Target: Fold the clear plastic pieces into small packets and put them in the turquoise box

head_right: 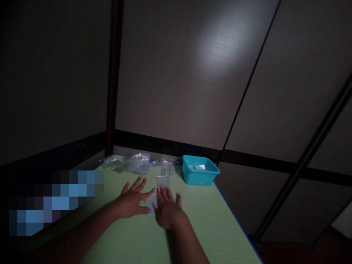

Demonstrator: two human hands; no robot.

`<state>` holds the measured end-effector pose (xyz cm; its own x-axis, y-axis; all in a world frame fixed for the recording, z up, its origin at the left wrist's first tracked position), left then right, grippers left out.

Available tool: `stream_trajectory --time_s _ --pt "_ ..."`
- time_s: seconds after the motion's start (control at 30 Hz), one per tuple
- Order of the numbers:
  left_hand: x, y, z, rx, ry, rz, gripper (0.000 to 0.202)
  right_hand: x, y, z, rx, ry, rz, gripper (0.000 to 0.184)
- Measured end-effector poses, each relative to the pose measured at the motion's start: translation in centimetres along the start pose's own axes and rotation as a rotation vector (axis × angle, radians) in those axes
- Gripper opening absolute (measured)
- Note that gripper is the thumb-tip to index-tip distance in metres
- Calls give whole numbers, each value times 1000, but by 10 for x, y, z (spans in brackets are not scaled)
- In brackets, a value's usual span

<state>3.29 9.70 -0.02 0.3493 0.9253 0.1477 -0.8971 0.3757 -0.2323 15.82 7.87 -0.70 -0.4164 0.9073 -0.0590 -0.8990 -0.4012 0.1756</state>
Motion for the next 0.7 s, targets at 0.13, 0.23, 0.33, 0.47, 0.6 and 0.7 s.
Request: stream_trajectory --time_s 0.13,0.23,0.33,0.47,0.6,0.7 --pt "-2 -9 13 -11 -65 -88 72 1 1 0 -19 -49 -20 58" --pt "-7 -30 19 -108 -93 -209 61 5 3 -2 -24 -116 -21 61" --pt "-13 -46 14 -185 -56 -285 56 10 6 -4 -34 -153 -14 61" --pt "-10 -39 3 -131 -51 -234 50 10 8 -2 -13 -207 -25 59" --pt "-4 -22 -4 -34 -55 -169 48 7 9 2 19 -213 -29 63" --pt "-2 -12 -4 5 -74 -120 47 6 8 2 20 -180 -39 66"
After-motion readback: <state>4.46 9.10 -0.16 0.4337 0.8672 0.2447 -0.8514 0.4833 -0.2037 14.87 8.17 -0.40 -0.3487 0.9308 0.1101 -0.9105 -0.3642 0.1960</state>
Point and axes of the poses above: each hand's wrist, its own x-axis towards the middle knuckle, its own z-axis out of the back of the hand, y = z × x, the point moved 8 cm from there along x, towards the middle knuckle, and after that the axes turned 7 degrees about -y, right-handed, at the moved point
